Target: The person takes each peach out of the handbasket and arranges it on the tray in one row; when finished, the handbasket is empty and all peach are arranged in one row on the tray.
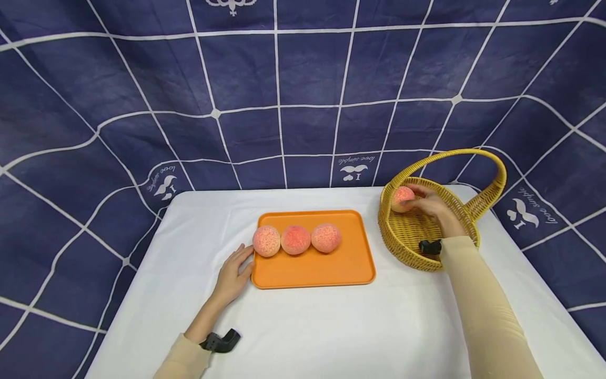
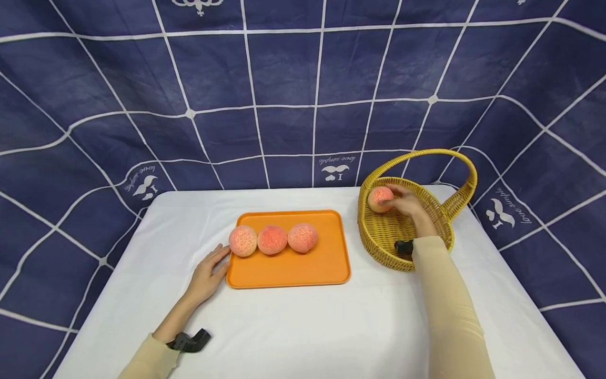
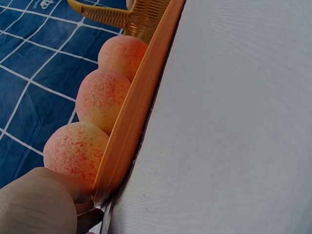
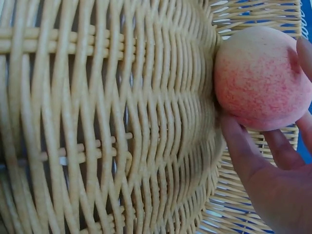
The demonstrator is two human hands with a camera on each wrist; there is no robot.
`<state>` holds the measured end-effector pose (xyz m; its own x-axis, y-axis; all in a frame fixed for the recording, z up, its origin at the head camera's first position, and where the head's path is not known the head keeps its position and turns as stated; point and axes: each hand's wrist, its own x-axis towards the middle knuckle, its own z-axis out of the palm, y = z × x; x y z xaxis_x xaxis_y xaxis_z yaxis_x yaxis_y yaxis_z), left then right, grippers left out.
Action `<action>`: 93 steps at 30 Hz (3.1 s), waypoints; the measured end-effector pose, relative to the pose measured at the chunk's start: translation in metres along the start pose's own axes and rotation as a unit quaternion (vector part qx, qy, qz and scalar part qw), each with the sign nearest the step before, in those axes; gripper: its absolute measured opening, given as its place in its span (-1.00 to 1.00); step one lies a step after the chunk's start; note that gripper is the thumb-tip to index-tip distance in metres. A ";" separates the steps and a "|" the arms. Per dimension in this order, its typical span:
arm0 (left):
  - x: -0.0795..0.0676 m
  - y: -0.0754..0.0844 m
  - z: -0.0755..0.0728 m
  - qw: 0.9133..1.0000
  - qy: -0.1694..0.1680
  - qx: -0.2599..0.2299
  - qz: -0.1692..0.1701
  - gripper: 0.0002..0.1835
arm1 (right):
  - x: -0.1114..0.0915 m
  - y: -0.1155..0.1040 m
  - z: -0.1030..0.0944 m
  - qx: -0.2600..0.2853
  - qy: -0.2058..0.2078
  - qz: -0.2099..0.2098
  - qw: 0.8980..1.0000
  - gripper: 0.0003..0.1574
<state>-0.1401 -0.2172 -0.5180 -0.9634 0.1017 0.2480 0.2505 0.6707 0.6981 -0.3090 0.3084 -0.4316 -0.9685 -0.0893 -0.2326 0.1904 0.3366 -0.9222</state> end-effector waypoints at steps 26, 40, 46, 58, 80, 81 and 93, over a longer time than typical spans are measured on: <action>0.000 -0.001 0.002 1.000 -0.005 -0.007 -0.003 -0.51 | -0.033 -0.036 -0.016 -0.035 0.069 -0.050 0.996 -0.02; 0.000 -0.002 0.002 1.000 0.010 0.006 0.010 -0.51 | -0.127 -0.048 0.000 -0.067 0.112 -0.142 0.981 -0.09; 0.002 -0.003 0.003 1.000 0.011 0.002 0.016 -0.52 | -0.145 -0.052 0.035 0.007 0.051 -0.214 0.975 -0.14; 0.002 -0.004 0.004 1.000 0.004 0.004 0.007 -0.52 | -0.125 -0.040 0.100 -0.003 -0.036 -0.158 0.987 -0.08; -0.001 -0.003 0.001 1.000 -0.003 -0.002 0.001 -0.51 | -0.090 -0.006 0.134 0.007 -0.059 -0.101 0.993 -0.11; -0.001 -0.003 0.000 1.000 -0.003 -0.002 0.002 -0.51 | -0.089 -0.005 0.135 0.007 -0.059 -0.097 0.993 -0.11; -0.001 -0.003 0.001 1.000 -0.001 0.000 0.007 -0.52 | -0.085 -0.004 0.139 -0.014 -0.052 -0.096 0.994 -0.07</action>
<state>-0.1404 -0.2188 -0.5209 -0.9600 0.1120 0.2566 0.2638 0.6689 0.6950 -0.2047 0.1840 -0.4512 -0.9643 -0.2508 -0.0848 -0.0029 0.3306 -0.9438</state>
